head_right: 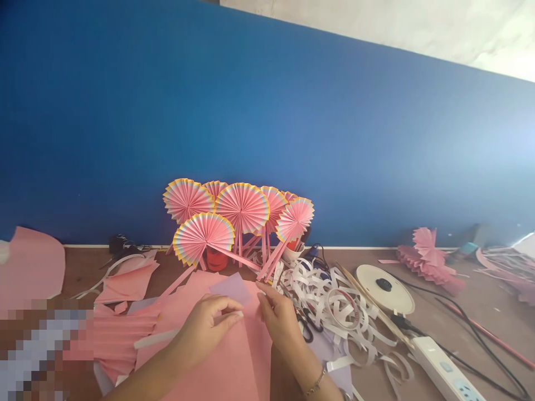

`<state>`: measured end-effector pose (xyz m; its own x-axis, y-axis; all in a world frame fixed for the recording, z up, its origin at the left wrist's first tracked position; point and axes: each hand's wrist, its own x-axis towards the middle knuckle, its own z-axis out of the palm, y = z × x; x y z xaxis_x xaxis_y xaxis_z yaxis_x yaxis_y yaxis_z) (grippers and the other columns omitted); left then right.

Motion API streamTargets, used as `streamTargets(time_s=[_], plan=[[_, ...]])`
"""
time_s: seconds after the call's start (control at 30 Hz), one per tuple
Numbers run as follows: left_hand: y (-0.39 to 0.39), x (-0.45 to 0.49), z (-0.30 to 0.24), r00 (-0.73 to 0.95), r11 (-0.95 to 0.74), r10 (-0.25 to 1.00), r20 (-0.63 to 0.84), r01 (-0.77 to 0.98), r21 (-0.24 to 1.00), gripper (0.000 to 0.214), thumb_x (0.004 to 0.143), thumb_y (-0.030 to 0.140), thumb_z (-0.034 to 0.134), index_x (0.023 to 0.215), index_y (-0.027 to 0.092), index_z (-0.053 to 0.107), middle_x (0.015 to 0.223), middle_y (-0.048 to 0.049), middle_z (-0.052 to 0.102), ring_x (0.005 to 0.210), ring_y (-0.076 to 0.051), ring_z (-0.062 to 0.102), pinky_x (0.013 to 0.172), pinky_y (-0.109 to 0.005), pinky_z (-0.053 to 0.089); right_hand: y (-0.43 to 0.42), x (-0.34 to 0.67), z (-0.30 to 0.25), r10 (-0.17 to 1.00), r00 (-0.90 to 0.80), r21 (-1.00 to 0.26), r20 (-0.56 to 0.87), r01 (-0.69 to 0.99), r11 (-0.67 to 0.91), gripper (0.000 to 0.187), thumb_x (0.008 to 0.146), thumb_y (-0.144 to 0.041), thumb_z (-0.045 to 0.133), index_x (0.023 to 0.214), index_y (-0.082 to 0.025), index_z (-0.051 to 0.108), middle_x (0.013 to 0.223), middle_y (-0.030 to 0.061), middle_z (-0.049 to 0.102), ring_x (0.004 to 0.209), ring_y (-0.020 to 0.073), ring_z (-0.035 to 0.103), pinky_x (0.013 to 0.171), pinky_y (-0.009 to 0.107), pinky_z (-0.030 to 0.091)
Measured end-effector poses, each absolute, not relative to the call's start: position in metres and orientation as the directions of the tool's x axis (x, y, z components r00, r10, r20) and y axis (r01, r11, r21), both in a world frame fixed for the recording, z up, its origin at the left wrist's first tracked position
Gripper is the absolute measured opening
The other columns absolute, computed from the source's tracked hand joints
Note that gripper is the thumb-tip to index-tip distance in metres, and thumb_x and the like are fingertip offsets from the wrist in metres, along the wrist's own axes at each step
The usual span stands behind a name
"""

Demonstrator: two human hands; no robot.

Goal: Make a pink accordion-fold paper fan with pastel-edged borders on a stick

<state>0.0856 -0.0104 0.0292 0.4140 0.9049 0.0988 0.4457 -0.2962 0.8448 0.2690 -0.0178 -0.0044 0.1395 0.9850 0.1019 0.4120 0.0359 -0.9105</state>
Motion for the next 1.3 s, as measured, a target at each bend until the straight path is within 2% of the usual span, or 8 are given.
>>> streamTargets(time_s=[0.1,0.2,0.27,0.53,0.7,0.83,1.07,1.3], plan=[[-0.012,0.087,0.029,0.411,-0.325,0.903,0.123,0.467,0.823,0.015,0.082,0.025,0.056,0.085,0.025,0.071,0.087,0.0002,0.072,0.089,-0.021,0.061,0.085,-0.032,0.043,-0.016,0.273,-0.009,0.979,0.108,-0.83,0.171,0.551,0.084,0.04,0.086,-0.036,0.043,0.112,-0.017,0.067,0.053,0.0014,0.061,0.052,0.0188,0.058,0.055,0.033,0.05],[-0.012,0.087,0.026,0.418,-0.338,0.899,0.134,0.464,0.819,0.017,0.083,0.022,0.056,0.088,0.026,0.072,0.088,-0.0003,0.072,0.09,-0.022,0.06,0.084,-0.032,0.043,-0.013,0.276,-0.014,0.935,0.037,-0.74,0.353,0.622,0.255,0.031,0.081,-0.031,0.047,0.095,-0.02,0.073,0.099,0.0122,0.069,0.092,0.0252,0.064,0.08,0.039,0.05],[-0.011,0.087,0.023,0.42,-0.353,0.895,0.15,0.463,0.813,0.019,0.084,0.022,0.055,0.091,0.026,0.072,0.089,-0.0009,0.071,0.09,-0.022,0.059,0.083,-0.033,0.043,-0.012,0.277,-0.015,0.926,0.024,-0.707,0.377,0.653,0.271,0.028,0.082,-0.03,0.048,0.084,-0.02,0.074,0.108,0.0131,0.067,0.101,0.0263,0.06,0.087,0.04,0.046],[-0.012,0.088,0.018,0.46,-0.465,0.854,0.244,0.463,0.755,0.028,0.087,0.012,0.049,0.09,0.027,0.072,0.085,-0.0018,0.066,0.083,-0.019,0.056,0.08,-0.032,0.041,-0.018,0.27,-0.006,0.987,0.047,-0.718,0.152,0.692,0.077,0.052,0.087,-0.047,0.046,0.042,-0.021,0.049,0.045,0.0024,0.054,0.047,0.0169,0.052,0.051,0.029,0.039],[-0.013,0.087,0.018,0.452,-0.442,0.865,0.22,0.475,0.761,0.033,0.086,0.011,0.049,0.106,0.03,0.067,0.09,-0.0025,0.063,0.087,-0.021,0.053,0.081,-0.034,0.042,-0.017,0.273,-0.005,0.982,0.041,-0.818,0.183,0.56,0.129,0.024,0.084,-0.037,0.046,0.087,-0.021,0.064,0.073,0.0042,0.065,0.06,0.0183,0.058,0.058,0.03,0.046],[-0.013,0.086,0.016,0.456,-0.439,0.861,0.225,0.442,0.782,0.043,0.083,0.008,0.049,0.119,0.03,0.058,0.092,-0.0022,0.062,0.089,-0.022,0.052,0.082,-0.035,0.043,-0.02,0.27,0.002,0.989,-0.077,-0.905,0.122,0.401,0.143,0.034,0.078,-0.027,0.05,0.11,-0.023,0.06,0.093,0.0068,0.066,0.086,0.0215,0.061,0.071,0.033,0.047],[-0.011,0.084,0.021,0.496,-0.454,0.851,0.176,0.523,0.722,0.04,0.081,0.011,0.051,0.118,0.028,0.057,0.103,-0.0041,0.062,0.092,-0.022,0.054,0.081,-0.033,0.041,-0.025,0.264,0.009,0.987,-0.132,-0.948,0.088,0.295,0.124,0.05,0.075,-0.019,0.054,0.124,-0.021,0.047,0.067,-0.0042,0.057,0.066,0.0154,0.055,0.068,0.031,0.041],[0.011,0.036,0.064,0.464,-0.277,0.88,-0.104,0.677,0.682,0.01,0.067,0.019,0.058,0.069,0.023,0.067,0.068,0.0007,0.065,0.072,-0.021,0.058,0.062,-0.026,0.035,-0.01,0.301,0.015,0.995,0.043,-0.93,0.091,0.36,0.069,0.049,0.069,-0.02,0.052,0.119,-0.018,0.047,0.064,-0.0052,0.054,0.057,0.0144,0.052,0.055,0.028,0.04]])
